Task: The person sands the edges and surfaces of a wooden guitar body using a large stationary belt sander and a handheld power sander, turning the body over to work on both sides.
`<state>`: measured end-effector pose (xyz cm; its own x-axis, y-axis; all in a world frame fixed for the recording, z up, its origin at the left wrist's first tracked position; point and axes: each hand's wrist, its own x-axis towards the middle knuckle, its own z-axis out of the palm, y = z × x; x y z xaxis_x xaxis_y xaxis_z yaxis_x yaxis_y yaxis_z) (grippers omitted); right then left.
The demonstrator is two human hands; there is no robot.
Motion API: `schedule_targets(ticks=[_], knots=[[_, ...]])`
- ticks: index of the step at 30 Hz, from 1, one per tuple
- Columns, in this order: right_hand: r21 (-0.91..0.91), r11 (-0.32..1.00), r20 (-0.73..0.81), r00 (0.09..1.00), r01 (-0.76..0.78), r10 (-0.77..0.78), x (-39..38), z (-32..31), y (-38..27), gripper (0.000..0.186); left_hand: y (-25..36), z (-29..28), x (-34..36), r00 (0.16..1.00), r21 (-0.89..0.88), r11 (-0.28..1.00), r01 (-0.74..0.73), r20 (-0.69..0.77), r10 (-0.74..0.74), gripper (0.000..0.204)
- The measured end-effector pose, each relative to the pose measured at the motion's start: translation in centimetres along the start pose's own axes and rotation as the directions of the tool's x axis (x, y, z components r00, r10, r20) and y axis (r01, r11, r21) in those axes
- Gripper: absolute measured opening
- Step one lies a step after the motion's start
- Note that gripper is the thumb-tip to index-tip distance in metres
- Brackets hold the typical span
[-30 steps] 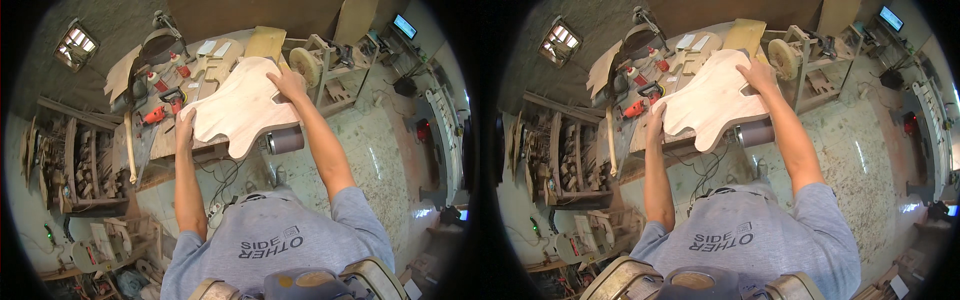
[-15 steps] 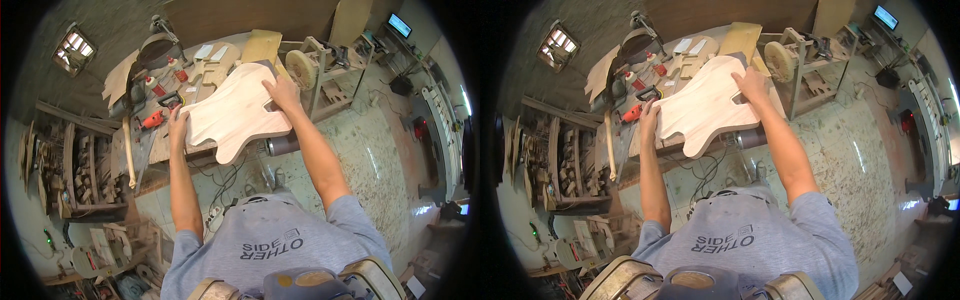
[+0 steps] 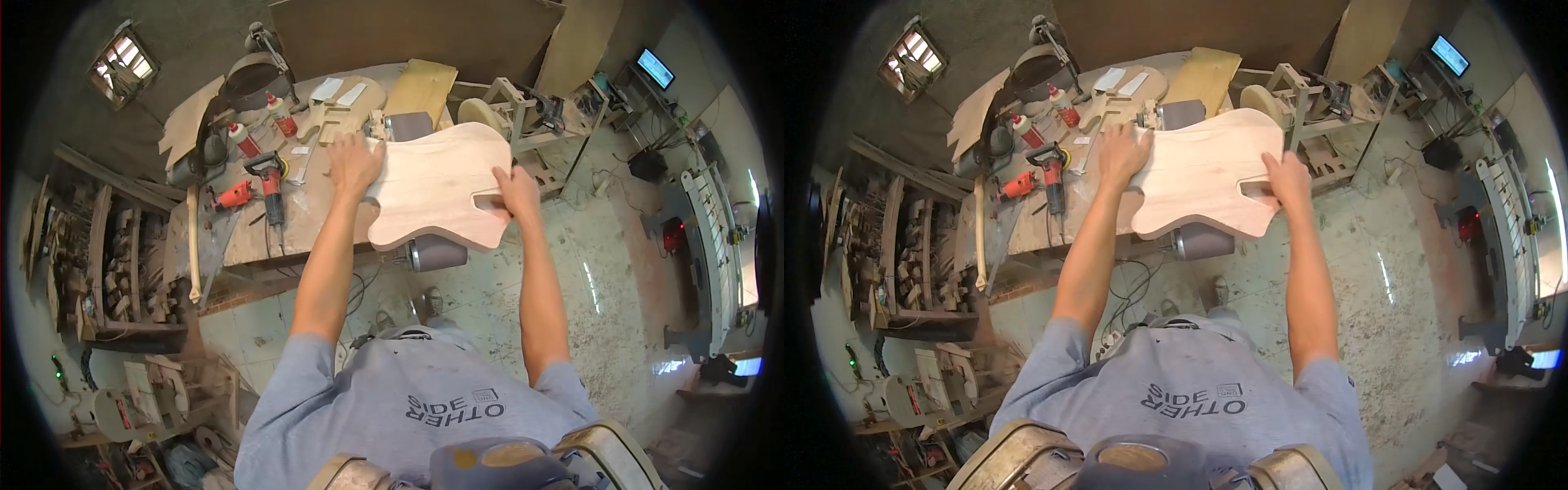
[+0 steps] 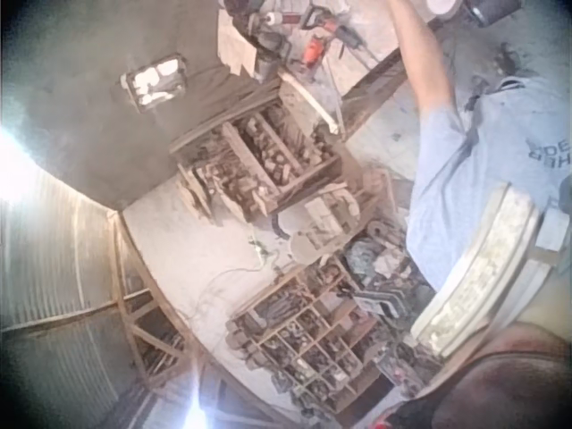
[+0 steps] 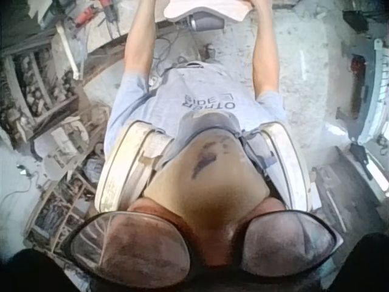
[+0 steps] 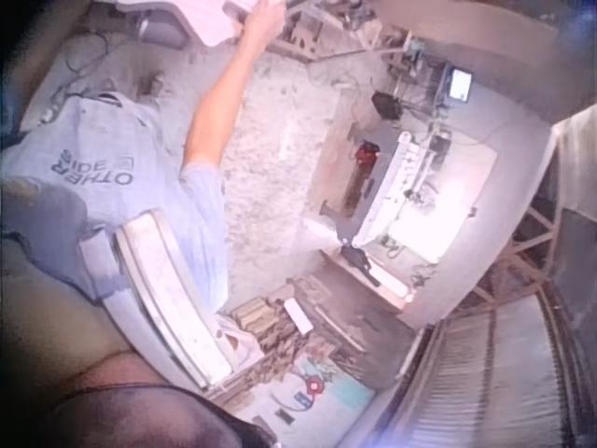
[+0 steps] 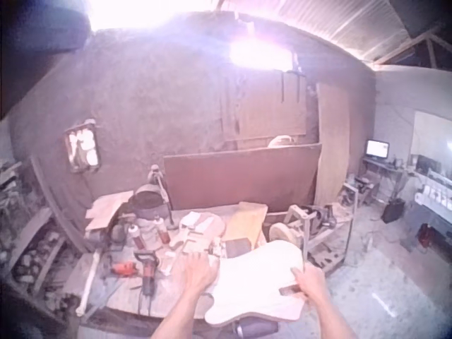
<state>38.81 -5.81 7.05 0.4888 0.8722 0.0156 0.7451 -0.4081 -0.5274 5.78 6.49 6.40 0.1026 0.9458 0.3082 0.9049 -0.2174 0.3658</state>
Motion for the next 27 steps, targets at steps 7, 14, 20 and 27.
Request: schedule_targets(ticks=[7,14,20,27], knots=[[0.709,0.669,0.275,0.961,-0.223,0.029,-2.6,-4.6,11.8,0.060,8.0,4.7,2.8,0.980,-0.050,0.984,-0.170,0.093,0.174,0.076],[0.708,0.643,0.373,0.928,-0.292,0.010,-1.7,-8.5,14.2,0.073,11.7,6.5,4.2,0.968,-0.177,0.962,-0.208,0.105,0.228,0.077],[0.707,0.666,0.325,0.946,-0.238,-0.007,0.5,-8.7,13.9,0.071,12.4,7.3,4.3,0.986,-0.142,0.979,-0.148,0.061,0.158,0.074],[0.677,0.716,0.296,0.953,-0.168,-0.056,0.1,-7.2,11.8,0.053,9.3,5.7,4.9,0.989,-0.152,0.983,-0.099,0.094,0.115,0.071]])
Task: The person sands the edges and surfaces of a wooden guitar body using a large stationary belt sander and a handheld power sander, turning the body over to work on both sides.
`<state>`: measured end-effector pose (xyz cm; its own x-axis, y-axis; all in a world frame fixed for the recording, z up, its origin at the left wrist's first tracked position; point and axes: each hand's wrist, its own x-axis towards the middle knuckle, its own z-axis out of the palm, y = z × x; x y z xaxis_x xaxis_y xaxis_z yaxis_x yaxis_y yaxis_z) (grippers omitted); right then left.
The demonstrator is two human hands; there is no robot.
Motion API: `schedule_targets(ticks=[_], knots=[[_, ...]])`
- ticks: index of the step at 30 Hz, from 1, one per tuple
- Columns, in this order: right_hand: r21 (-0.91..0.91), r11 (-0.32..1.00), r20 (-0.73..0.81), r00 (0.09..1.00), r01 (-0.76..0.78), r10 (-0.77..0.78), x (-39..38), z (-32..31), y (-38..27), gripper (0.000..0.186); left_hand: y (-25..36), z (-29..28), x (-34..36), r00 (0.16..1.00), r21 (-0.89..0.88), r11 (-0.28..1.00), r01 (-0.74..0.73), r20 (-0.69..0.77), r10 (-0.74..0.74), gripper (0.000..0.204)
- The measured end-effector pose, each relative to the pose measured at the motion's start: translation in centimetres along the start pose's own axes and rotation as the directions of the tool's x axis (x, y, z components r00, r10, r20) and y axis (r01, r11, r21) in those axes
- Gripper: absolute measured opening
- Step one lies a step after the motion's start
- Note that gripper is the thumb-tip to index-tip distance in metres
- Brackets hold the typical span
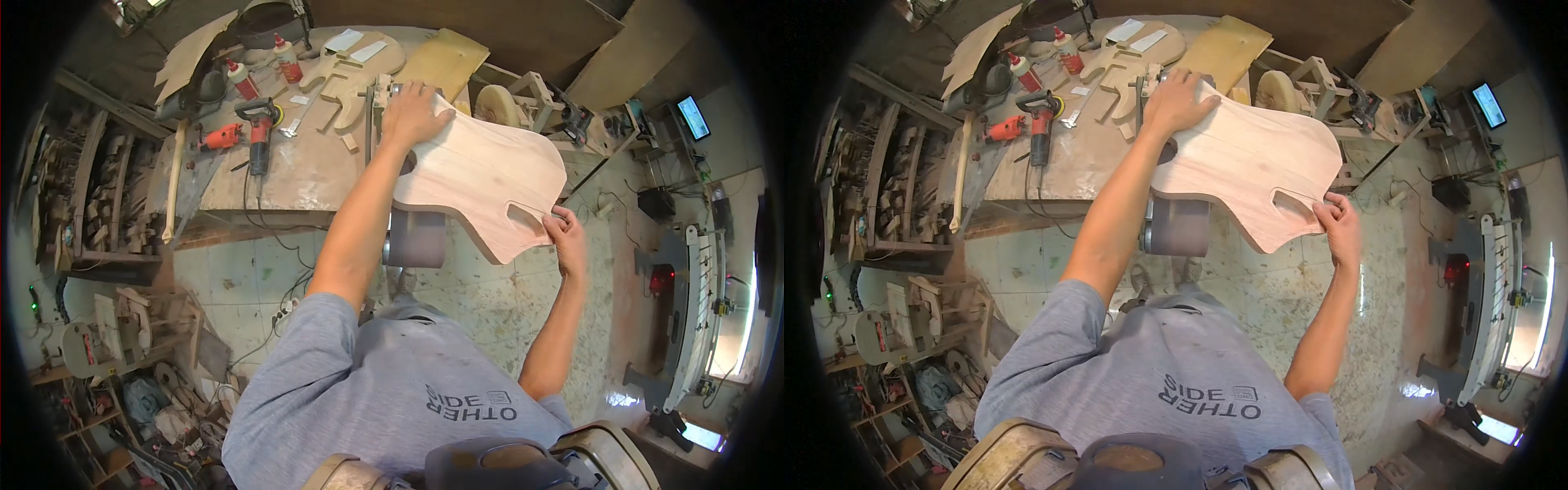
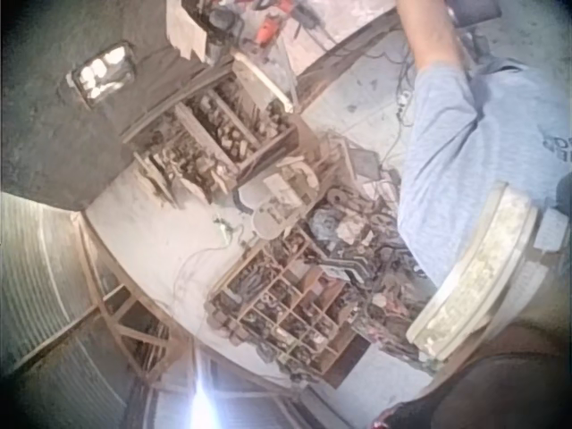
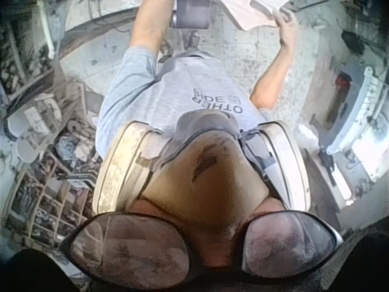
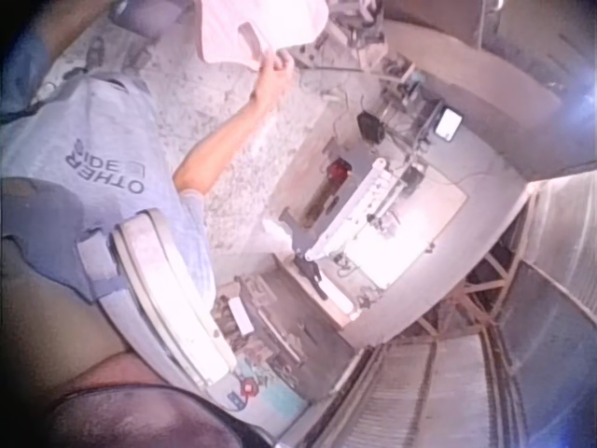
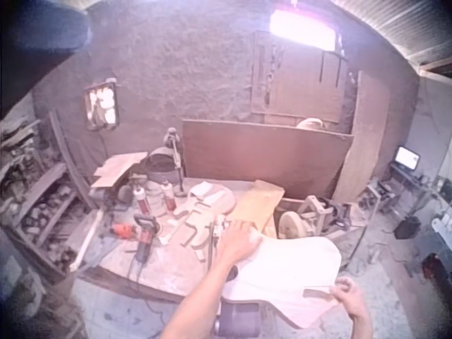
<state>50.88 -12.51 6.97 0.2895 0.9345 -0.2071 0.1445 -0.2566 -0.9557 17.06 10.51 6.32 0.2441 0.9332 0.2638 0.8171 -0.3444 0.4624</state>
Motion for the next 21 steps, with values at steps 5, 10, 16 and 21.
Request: schedule_targets(ticks=[5,10,16,21], knots=[[0.005,1.000,0.006,1.000,0.004,-0.004,-0.9,0.4,0.5,0.047,-0.2,-0.3,0.0,0.999,-0.025,0.999,0.037,-0.030,-0.038,0.068],[0.010,1.000,-0.041,0.999,-0.009,0.009,-1.9,-1.4,0.5,0.048,2.0,1.2,0.3,1.000,-0.010,1.000,-0.016,-0.018,0.016,0.068],[-0.030,0.999,-0.093,0.995,0.028,-0.031,-1.9,-0.4,0.3,0.034,1.3,1.2,0.0,0.999,0.015,1.000,-0.009,-0.033,0.009,0.067],[-0.267,0.931,-0.136,0.946,0.250,-0.293,0.3,3.3,0.6,0.024,-2.1,-1.7,-2.1,0.999,0.116,0.993,0.023,-0.037,-0.019,0.069]])
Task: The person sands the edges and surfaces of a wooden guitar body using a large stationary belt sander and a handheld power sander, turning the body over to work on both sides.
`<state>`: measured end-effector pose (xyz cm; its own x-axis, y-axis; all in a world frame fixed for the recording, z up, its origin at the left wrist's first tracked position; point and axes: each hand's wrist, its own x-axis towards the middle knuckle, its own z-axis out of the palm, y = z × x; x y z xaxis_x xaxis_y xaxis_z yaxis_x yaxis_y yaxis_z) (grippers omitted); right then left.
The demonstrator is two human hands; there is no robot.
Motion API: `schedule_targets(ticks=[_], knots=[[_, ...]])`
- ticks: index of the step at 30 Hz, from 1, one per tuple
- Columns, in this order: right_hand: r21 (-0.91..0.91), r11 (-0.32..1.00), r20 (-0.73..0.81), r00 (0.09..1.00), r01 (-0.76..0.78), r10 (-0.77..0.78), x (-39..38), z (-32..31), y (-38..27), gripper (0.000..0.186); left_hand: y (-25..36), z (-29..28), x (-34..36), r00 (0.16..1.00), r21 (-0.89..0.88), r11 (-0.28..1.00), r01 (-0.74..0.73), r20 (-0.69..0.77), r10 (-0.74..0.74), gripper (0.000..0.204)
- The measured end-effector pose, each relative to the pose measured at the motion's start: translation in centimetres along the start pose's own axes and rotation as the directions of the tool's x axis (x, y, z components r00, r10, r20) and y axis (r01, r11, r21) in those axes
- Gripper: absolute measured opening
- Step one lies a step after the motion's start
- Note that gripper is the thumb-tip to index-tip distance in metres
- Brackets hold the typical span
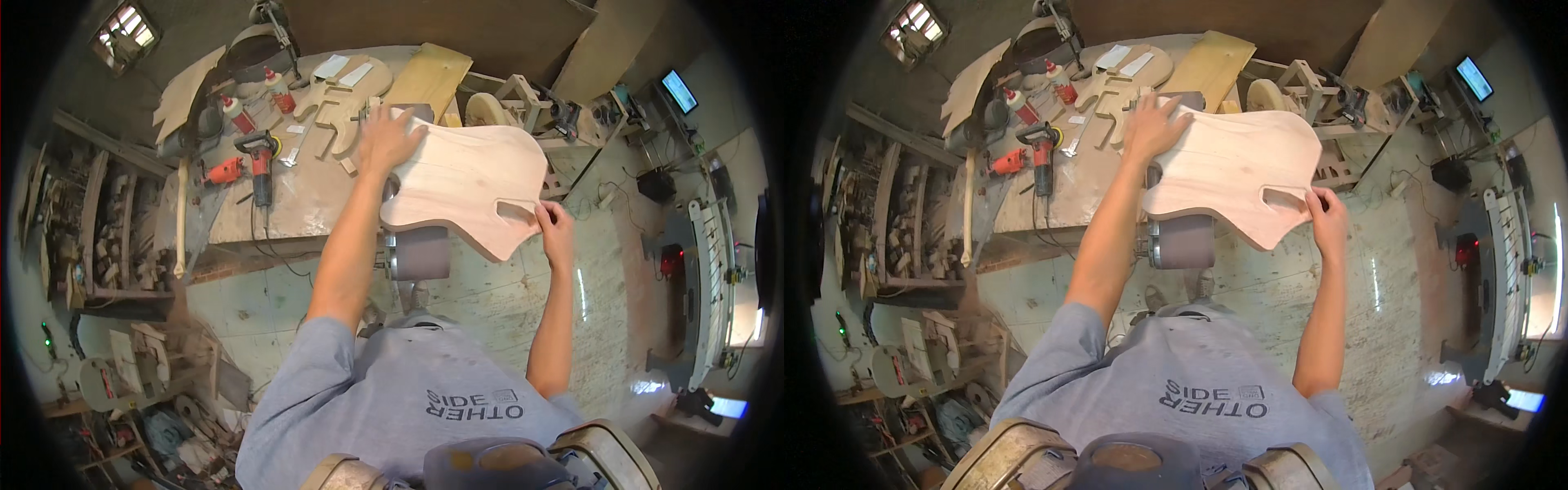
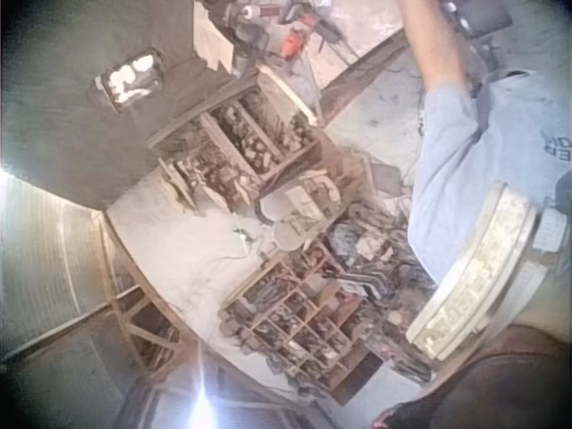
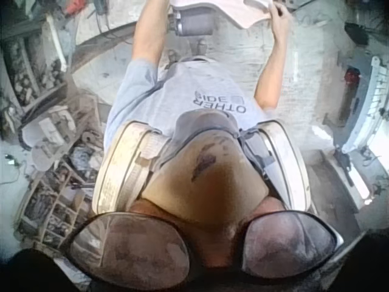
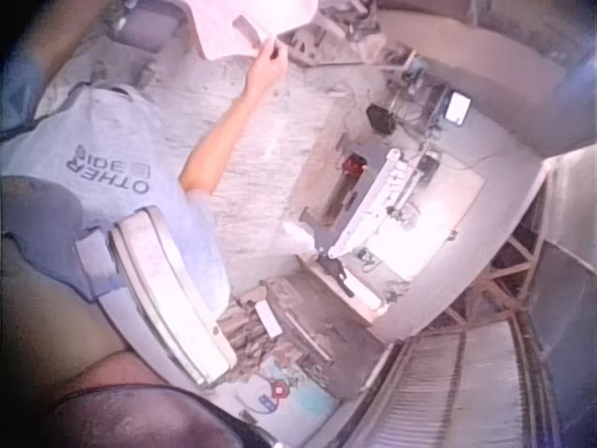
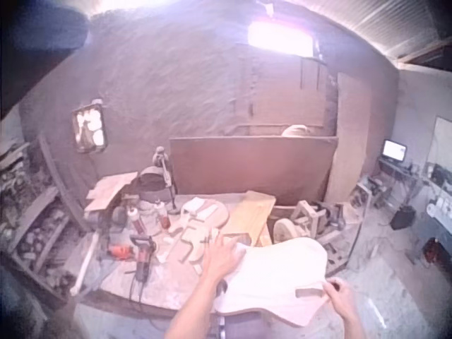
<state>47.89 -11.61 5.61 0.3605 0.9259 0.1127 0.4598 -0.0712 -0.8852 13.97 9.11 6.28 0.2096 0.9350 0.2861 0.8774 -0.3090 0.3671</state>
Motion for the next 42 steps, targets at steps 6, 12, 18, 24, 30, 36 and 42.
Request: schedule_targets(ticks=[6,12,18,24,30,36,42], knots=[[-0.248,0.942,-0.108,0.960,0.227,-0.260,3.6,7.1,-1.0,0.026,-4.4,-5.0,-3.8,0.980,0.142,0.971,0.194,0.018,-0.199,0.075],[-0.243,0.920,-0.042,0.944,0.307,-0.327,5.6,13.1,-4.5,0.023,-10.0,-11.3,-5.9,0.946,0.188,0.979,0.080,0.295,-0.134,0.085],[-0.095,0.942,0.068,0.947,0.321,-0.315,6.3,17.4,-7.5,0.026,-13.4,-14.7,-9.4,0.805,-0.030,0.976,0.217,0.571,-0.162,0.085],[-0.107,0.913,0.091,0.918,0.394,-0.386,6.5,20.5,-8.6,0.024,-16.3,-15.9,-12.4,0.816,-0.164,0.947,0.277,0.561,-0.141,0.081],[-0.188,0.902,0.061,0.921,0.389,-0.384,5.8,22.0,-8.9,0.026,-18.5,-15.8,-13.5,0.873,-0.185,0.957,0.224,0.474,-0.113,0.083],[-0.221,0.894,0.066,0.921,0.389,-0.385,4.8,20.8,-9.9,0.026,-18.2,-15.6,-13.8,0.871,-0.098,0.980,0.171,0.480,-0.105,0.084],[-0.191,0.912,0.108,0.931,0.363,-0.348,5.2,18.4,-10.4,0.028,-15.4,-15.3,-13.8,0.873,-0.150,0.974,0.171,0.480,-0.079,0.084]])
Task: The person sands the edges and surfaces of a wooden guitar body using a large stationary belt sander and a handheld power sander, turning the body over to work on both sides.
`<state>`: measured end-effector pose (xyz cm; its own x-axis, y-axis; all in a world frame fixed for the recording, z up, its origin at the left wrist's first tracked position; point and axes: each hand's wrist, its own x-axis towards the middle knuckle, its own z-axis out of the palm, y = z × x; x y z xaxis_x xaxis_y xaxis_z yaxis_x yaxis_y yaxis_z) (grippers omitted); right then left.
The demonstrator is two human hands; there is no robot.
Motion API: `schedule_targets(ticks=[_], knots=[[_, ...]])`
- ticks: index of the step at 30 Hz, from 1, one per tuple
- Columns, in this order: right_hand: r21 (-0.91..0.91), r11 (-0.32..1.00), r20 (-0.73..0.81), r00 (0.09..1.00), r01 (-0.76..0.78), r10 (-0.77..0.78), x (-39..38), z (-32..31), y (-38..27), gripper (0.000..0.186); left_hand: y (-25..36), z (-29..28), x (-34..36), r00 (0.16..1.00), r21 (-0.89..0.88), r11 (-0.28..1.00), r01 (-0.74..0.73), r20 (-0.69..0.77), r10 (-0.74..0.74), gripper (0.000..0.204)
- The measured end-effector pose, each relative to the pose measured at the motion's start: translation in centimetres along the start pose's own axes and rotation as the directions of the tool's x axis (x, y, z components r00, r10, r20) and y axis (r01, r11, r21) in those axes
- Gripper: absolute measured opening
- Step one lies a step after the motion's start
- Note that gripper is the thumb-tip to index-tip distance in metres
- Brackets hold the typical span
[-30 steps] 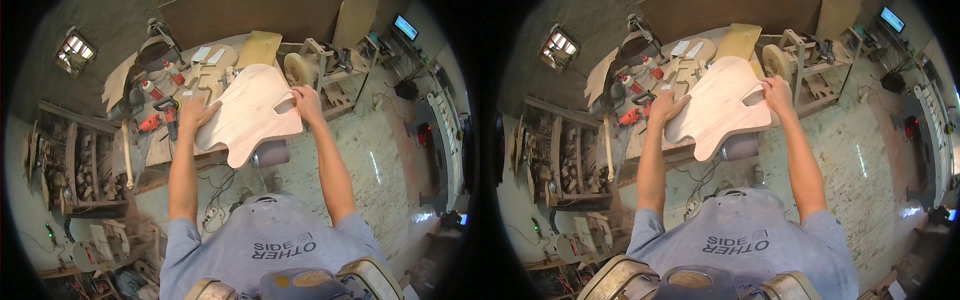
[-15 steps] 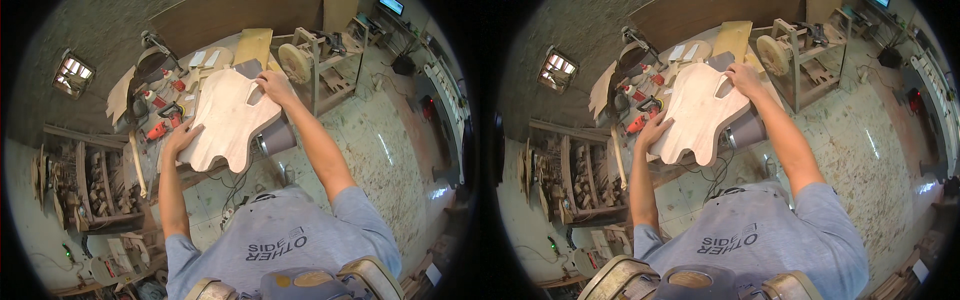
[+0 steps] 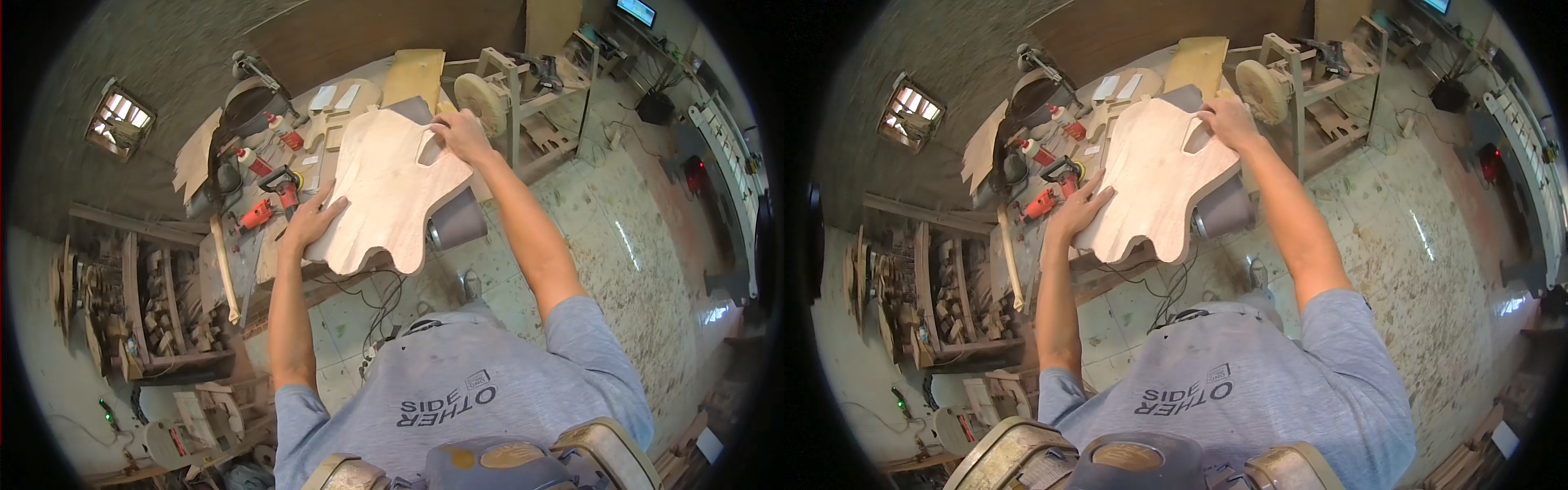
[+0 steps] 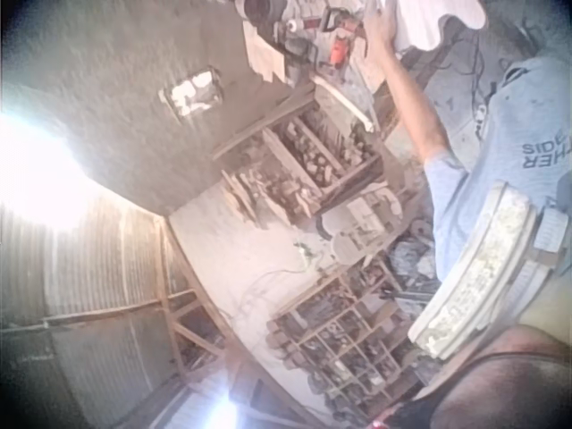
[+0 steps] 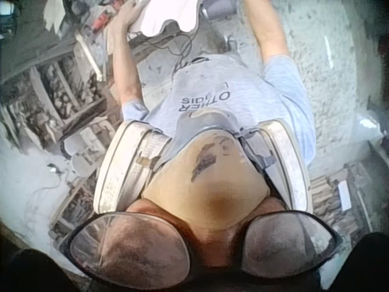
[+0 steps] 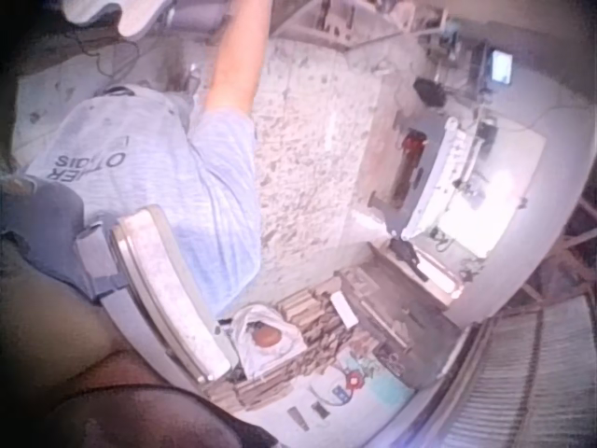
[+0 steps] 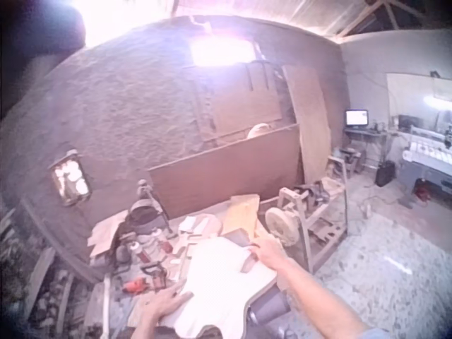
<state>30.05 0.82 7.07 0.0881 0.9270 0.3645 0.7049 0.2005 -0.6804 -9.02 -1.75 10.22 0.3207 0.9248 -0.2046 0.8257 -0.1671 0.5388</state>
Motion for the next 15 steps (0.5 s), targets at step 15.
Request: schedule_targets(ticks=[15], knots=[[0.024,0.999,0.089,0.996,-0.020,0.018,0.8,0.0,0.7,0.028,-1.3,-1.0,1.2,0.999,0.021,1.000,0.021,0.048,-0.022,0.082]])
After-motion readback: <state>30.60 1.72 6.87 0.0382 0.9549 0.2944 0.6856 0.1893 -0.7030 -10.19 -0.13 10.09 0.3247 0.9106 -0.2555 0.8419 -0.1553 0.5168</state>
